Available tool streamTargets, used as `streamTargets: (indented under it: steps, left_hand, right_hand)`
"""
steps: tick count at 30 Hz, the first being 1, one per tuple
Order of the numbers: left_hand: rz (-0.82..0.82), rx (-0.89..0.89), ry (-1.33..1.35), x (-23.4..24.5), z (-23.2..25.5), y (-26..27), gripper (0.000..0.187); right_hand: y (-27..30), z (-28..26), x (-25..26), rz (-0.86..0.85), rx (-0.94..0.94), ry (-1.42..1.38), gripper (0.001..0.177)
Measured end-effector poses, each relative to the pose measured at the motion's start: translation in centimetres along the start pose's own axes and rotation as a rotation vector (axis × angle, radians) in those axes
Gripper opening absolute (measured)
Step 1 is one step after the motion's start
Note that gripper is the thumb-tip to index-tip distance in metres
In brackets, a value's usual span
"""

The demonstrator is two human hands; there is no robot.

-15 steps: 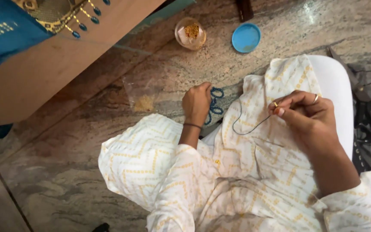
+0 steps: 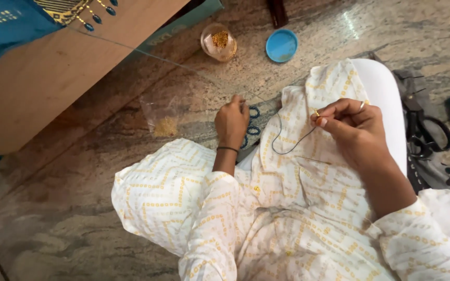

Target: Adding decorative beads and tassels to the edge of a sari.

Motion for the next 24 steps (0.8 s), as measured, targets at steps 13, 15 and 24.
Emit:
streamTargets:
  steps: [13, 15, 24]
  left_hand:
    - [-0.013, 0.550, 2.131, 9.2, 11.2, 9.2, 0.013]
    - [-0.120, 0.614, 2.177, 9.8, 12.6, 10.1, 0.018]
    - [-0.304, 0.592, 2.438, 10.0, 13.6, 11.7, 0.021]
  right_hand:
    - [3.5, -4.1, -7.8, -0.053, -0.033, 0.185, 0.003]
    - [4.6, -5.2, -9.3, -0.029, 0.025, 0.209, 0.006]
    - [7.0, -5.9, -11.0, -0.009, 0.341, 0.189, 0.009]
Point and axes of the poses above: each hand's wrist, its own y-axis away from the middle knuckle, its own x-axis out of the back of the hand, z = x × y, the point moved 2 cm from there along -y, towards the middle knuckle, and after that the axes turned 12 degrees about y, right-handed, at the moved point
